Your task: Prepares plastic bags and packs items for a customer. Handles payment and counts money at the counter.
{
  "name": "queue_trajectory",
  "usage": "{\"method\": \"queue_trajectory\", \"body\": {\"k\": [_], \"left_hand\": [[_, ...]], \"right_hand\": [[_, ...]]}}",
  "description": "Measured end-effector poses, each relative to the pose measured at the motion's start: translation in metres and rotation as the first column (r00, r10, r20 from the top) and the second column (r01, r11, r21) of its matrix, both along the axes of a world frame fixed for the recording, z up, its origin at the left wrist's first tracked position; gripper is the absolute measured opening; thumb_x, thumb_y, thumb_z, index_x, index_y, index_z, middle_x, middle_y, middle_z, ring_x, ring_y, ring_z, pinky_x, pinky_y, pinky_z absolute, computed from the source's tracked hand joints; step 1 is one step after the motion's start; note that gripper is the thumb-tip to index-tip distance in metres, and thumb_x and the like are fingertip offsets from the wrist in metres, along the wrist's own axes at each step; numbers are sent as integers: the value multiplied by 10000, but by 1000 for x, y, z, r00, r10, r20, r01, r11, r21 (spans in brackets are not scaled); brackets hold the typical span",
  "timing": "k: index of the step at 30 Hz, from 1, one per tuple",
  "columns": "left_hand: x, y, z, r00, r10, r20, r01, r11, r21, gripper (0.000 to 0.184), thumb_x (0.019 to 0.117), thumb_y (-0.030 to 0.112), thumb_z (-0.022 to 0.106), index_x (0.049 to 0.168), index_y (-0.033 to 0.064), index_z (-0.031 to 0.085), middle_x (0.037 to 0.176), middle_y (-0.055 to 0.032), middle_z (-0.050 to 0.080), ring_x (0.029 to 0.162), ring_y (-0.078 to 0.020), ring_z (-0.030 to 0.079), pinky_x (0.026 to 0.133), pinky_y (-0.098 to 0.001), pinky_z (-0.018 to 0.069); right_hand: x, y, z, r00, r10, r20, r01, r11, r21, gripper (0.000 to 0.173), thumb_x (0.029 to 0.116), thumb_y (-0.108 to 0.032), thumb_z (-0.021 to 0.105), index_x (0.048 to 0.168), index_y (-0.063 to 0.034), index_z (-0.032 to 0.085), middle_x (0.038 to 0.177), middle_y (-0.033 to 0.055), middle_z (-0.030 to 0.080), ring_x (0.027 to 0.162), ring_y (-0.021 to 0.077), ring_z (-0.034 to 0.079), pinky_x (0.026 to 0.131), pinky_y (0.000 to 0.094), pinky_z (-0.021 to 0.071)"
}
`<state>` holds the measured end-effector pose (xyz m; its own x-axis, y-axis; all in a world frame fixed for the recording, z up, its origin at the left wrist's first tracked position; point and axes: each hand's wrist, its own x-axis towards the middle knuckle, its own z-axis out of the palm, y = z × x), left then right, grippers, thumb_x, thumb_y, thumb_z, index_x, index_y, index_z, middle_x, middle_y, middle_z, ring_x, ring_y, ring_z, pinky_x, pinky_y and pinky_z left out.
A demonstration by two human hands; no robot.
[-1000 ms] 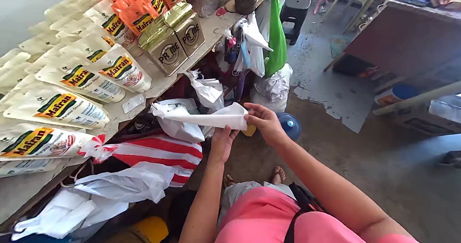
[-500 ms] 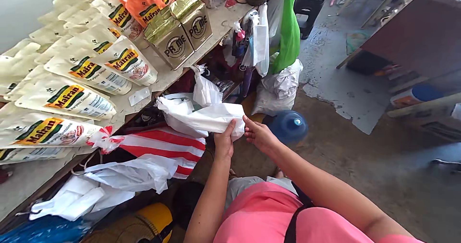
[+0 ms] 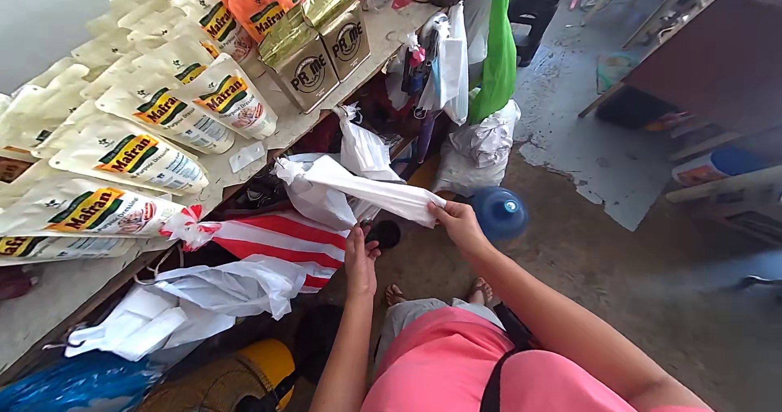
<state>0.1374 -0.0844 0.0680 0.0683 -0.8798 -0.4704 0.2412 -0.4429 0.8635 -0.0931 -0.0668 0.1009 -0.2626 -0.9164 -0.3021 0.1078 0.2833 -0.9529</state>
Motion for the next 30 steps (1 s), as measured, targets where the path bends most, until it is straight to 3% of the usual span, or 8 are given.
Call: {"method": "queue_trajectory", "body": {"k": [4, 9, 14, 18, 21, 25, 28, 30], "left_hand": [[12, 19, -8, 984, 5, 175, -4, 1000, -9, 485, 1066, 312, 541, 1451, 25, 471, 1290, -140, 631, 871, -152, 658, 672, -278, 534], [0, 27, -9, 952, 8, 306, 45, 985, -165, 402, 1015, 183, 636, 1352, -18, 552, 1142, -115, 670, 832, -123, 666, 636, -252, 550], [-54, 24, 9, 896, -97, 433, 312, 831, -460, 365, 964, 171, 691, 1249, -44, 612, 1155, -107, 680, 833, -93, 665, 697, -229, 570], [-139, 16, 61, 791, -193, 580, 588, 501, -635, 344, 960, 236, 706, 1201, -5, 664, 1143, -96, 701, 933, -126, 668, 777, -273, 570], [-218, 20, 105, 696, -307, 649, 713, 188, -675, 332, 967, 246, 710, 1235, 52, 682, 1210, -76, 705, 1130, -189, 658, 984, -404, 549], [-326, 48, 143, 342, -545, 766, 736, -352, -579, 704, 873, 386, 802, 1463, 96, 550, 1524, -52, 532, 1484, -260, 391, 1232, -532, 310], [-395, 78, 143, 89, -595, 799, 613, -600, -514, 930, 735, 420, 907, 1513, 120, 495, 1450, -19, 607, 1468, -235, 426, 1264, -578, 217], [-429, 94, 135, -73, -658, 749, 561, -648, -515, 946, 744, 358, 915, 1526, 76, 462, 1369, -69, 651, 1304, -175, 589, 1201, -476, 385]], "right_hand": [[-11, 17, 0, 994, -42, -97, 45, 998, 36, 235, 1012, -246, 653, 970, -44, 763, 876, 45, 765, 838, 111, 730, 825, 337, 604], [-108, 64, -22, 937, -294, -191, 305, 952, 32, 188, 967, -193, 710, 1010, -14, 748, 921, 64, 760, 881, 123, 721, 865, 349, 597], [-179, 123, 11, 825, -357, -438, 310, 934, -177, 219, 954, -249, 718, 991, -36, 750, 934, 41, 749, 882, 89, 709, 867, 311, 589], [-207, 154, 35, 555, -391, -734, 184, 919, -349, 241, 1023, -199, 613, 1054, -5, 755, 1045, 138, 743, 1002, 198, 715, 939, 392, 574], [-223, 175, 55, 419, -298, -857, 42, 950, -310, 218, 1024, -173, 585, 1049, -61, 770, 1030, 128, 746, 1020, 271, 704, 939, 468, 565], [-248, 212, 82, 425, -68, -902, -221, 959, -176, 191, 1025, -161, 565, 1088, -118, 740, 1048, 85, 707, 994, 216, 690, 866, 391, 591], [-270, 251, 103, 440, -35, -897, -256, 953, -163, 172, 1017, -136, 554, 1063, -124, 719, 999, 71, 727, 921, 191, 715, 797, 370, 600], [-290, 281, 116, 435, -118, -893, -155, 967, -203, 187, 1058, -201, 552, 1074, -108, 713, 940, 74, 716, 856, 181, 709, 761, 340, 595]]}}
